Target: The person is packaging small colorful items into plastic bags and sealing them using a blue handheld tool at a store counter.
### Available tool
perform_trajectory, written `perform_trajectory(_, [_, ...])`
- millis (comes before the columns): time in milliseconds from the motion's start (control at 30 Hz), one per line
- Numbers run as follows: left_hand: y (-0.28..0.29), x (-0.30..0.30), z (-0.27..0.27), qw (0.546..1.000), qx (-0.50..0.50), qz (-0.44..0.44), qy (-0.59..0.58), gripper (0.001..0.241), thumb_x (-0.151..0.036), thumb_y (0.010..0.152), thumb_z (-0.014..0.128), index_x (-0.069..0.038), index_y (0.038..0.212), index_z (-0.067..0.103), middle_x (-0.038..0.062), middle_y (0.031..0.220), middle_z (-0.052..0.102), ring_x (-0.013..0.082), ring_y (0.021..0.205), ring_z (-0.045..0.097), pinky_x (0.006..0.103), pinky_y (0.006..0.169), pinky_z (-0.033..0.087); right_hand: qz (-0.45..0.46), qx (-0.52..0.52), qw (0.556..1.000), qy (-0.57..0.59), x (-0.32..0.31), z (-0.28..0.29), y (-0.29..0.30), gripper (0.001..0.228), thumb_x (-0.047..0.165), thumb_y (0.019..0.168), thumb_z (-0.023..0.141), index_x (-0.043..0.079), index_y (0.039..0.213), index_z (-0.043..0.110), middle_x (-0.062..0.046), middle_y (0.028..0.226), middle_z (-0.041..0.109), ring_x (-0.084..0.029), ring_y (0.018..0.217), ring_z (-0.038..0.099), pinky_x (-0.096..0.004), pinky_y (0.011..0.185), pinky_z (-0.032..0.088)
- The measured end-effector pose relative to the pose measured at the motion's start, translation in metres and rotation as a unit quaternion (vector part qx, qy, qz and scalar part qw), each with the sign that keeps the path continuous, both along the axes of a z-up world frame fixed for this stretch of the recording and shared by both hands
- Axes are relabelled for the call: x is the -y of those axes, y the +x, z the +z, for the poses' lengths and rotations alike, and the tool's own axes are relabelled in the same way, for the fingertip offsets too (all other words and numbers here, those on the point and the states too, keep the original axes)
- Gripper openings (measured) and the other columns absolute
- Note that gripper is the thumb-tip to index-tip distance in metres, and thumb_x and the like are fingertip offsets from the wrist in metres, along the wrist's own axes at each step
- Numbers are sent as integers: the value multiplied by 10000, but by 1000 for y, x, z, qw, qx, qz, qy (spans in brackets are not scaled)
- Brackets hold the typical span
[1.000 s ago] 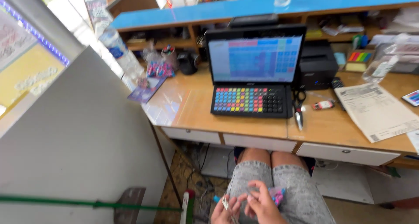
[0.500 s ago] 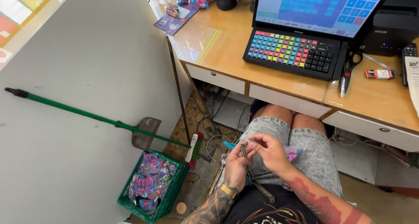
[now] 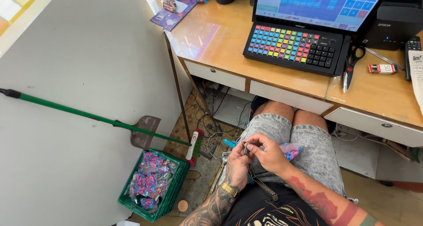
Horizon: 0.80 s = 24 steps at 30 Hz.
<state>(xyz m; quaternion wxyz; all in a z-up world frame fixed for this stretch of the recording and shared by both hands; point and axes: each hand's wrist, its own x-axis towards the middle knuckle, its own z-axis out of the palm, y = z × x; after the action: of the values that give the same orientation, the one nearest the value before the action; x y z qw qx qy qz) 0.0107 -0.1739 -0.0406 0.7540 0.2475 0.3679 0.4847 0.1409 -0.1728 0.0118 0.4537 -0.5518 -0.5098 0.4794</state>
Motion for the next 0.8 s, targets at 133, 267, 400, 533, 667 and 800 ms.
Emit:
perform_trajectory(133, [0, -1, -4, 1000, 12, 1, -7, 615, 202, 758, 464, 26, 1319, 646, 84, 1084, 746, 135, 971, 706, 241, 843, 548, -10, 50, 999, 9, 1, -6, 1, 154, 89, 938, 659, 117, 1054, 756, -6, 920, 772, -123, 817, 714, -267, 770, 593])
perform_trajectory(267, [0, 0, -2, 1000, 22, -7, -8, 604, 206, 751, 470, 22, 1298, 647, 54, 1030, 736, 123, 986, 708, 234, 869, 544, -9, 53, 998, 13, 0, -9, 2, 153, 75, 936, 651, 120, 1039, 755, -11, 934, 768, -132, 850, 715, -281, 794, 586])
perform_trajectory(400, [0, -1, -3, 1000, 21, -7, -16, 622, 208, 745, 450, 19, 1306, 641, 77, 1071, 750, 146, 1024, 716, 226, 856, 543, -18, 47, 998, 23, 0, -9, 2, 147, 76, 953, 621, 120, 1033, 737, -16, 951, 760, -140, 860, 712, -285, 790, 582])
perform_trajectory(533, [-1, 1, 7, 1000, -4, -11, -27, 666, 194, 726, 432, 22, 1335, 640, 108, 1142, 770, 197, 1106, 742, 212, 798, 514, -23, 18, 999, 14, 0, -7, 5, 162, 49, 969, 593, 97, 1030, 735, -32, 906, 738, -144, 738, 734, -269, 700, 611])
perform_trajectory(667, [1, 0, -10, 1000, 19, -2, -13, 594, 196, 742, 448, 21, 1272, 652, 71, 1050, 743, 117, 975, 712, 198, 801, 521, -13, 36, 999, -13, 2, -2, 3, 158, 78, 975, 590, 109, 1033, 735, -28, 850, 737, -147, 678, 762, -294, 638, 621])
perform_trajectory(800, [0, -1, -2, 1000, 24, -4, -13, 636, 208, 715, 435, 35, 1295, 631, 98, 1097, 754, 162, 1048, 729, 209, 818, 531, -19, 55, 998, 31, 0, -9, 3, 146, 77, 964, 595, 115, 1015, 727, -10, 1007, 780, -142, 891, 723, -288, 822, 581])
